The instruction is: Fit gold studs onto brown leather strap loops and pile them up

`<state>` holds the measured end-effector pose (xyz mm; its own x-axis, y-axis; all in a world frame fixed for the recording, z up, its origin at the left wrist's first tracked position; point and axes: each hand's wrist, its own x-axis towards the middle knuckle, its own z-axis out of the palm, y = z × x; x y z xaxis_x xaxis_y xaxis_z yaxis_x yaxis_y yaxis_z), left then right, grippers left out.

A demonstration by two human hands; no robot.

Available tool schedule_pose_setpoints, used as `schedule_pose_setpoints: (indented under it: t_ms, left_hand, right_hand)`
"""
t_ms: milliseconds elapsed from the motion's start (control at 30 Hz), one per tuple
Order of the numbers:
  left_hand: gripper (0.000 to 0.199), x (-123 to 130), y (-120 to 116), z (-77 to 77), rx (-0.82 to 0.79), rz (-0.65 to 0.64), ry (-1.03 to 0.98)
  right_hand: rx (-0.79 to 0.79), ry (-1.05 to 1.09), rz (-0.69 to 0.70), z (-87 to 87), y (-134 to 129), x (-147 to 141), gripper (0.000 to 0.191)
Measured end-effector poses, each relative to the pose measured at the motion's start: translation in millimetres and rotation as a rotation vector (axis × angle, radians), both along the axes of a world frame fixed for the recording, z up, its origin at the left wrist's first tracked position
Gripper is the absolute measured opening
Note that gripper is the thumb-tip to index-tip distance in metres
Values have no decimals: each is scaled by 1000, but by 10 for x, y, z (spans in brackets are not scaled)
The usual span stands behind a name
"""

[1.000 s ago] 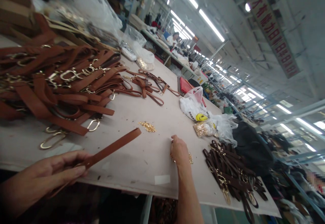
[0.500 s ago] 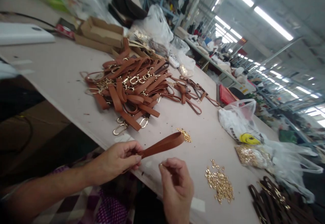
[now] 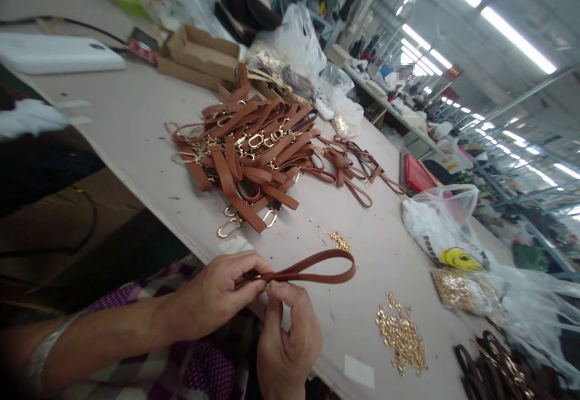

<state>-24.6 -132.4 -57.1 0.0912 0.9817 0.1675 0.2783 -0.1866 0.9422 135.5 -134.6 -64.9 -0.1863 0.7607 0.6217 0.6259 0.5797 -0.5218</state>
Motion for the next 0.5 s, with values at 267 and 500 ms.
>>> schedule_pose_setpoints:
  t_ms: [267,500]
  left_hand:
    - [23,-20,-15,-31,62,-49,30]
    - [21,-52,-2,18,79,-142,0]
  right_hand:
    - [13,-22,-8,-56,-15,34,13]
    - [-304,437,-138,-94,-36,-21,23]
